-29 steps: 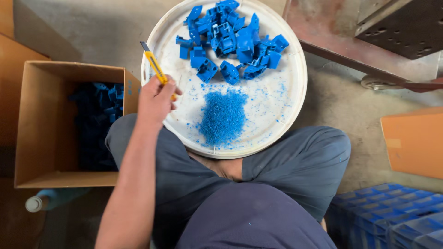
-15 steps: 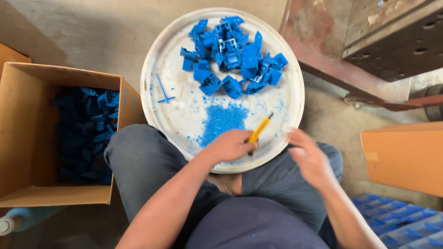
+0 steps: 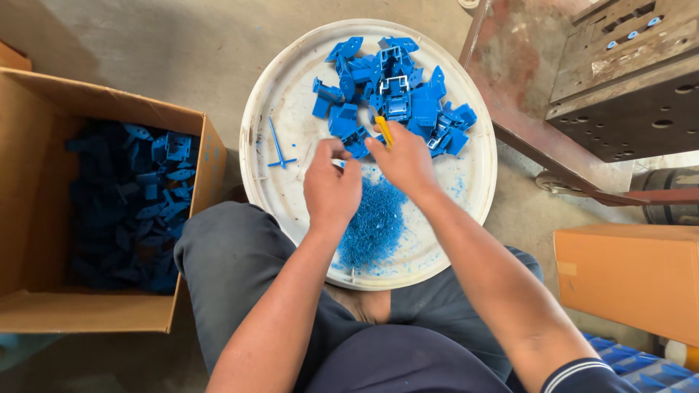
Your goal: The person scrapes excess material from blue plastic parts using a yellow scraper tool.
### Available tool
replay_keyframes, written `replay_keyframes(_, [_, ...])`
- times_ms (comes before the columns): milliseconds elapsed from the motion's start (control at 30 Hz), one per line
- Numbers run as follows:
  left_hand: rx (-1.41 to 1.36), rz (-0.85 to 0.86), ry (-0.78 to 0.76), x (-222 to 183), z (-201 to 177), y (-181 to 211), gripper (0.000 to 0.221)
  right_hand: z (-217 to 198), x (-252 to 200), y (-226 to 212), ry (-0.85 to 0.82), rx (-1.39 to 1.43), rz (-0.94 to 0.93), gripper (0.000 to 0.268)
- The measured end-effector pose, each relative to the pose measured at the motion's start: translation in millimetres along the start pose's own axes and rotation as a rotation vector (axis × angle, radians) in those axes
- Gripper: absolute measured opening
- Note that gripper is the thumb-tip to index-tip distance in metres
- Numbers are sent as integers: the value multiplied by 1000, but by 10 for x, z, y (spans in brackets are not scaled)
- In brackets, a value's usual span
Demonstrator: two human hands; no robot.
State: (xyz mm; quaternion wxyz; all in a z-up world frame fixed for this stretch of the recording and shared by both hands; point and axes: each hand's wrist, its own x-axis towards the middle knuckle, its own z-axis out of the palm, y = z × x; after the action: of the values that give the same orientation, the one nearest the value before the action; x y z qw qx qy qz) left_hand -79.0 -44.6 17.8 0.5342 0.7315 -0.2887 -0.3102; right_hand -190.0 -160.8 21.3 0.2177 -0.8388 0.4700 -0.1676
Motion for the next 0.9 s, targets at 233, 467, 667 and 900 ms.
replay_keyframes(233, [-29,161,133,56,11,-183,41,70,-11,-103,-3,-203,90,26])
replay_keyframes(467, [-197,132,-357,-110,189,-218,29,-330,-743,-102,29,167,214,26])
replay_keyframes(667, [-507,-219,-568,-186,196,-262,21,-526,-1138,-45,-221,668,463,29])
replay_keyframes(900, [-614,-154,-590,-185,176,-369,23,-493,-1330,86,-150,499,92,33])
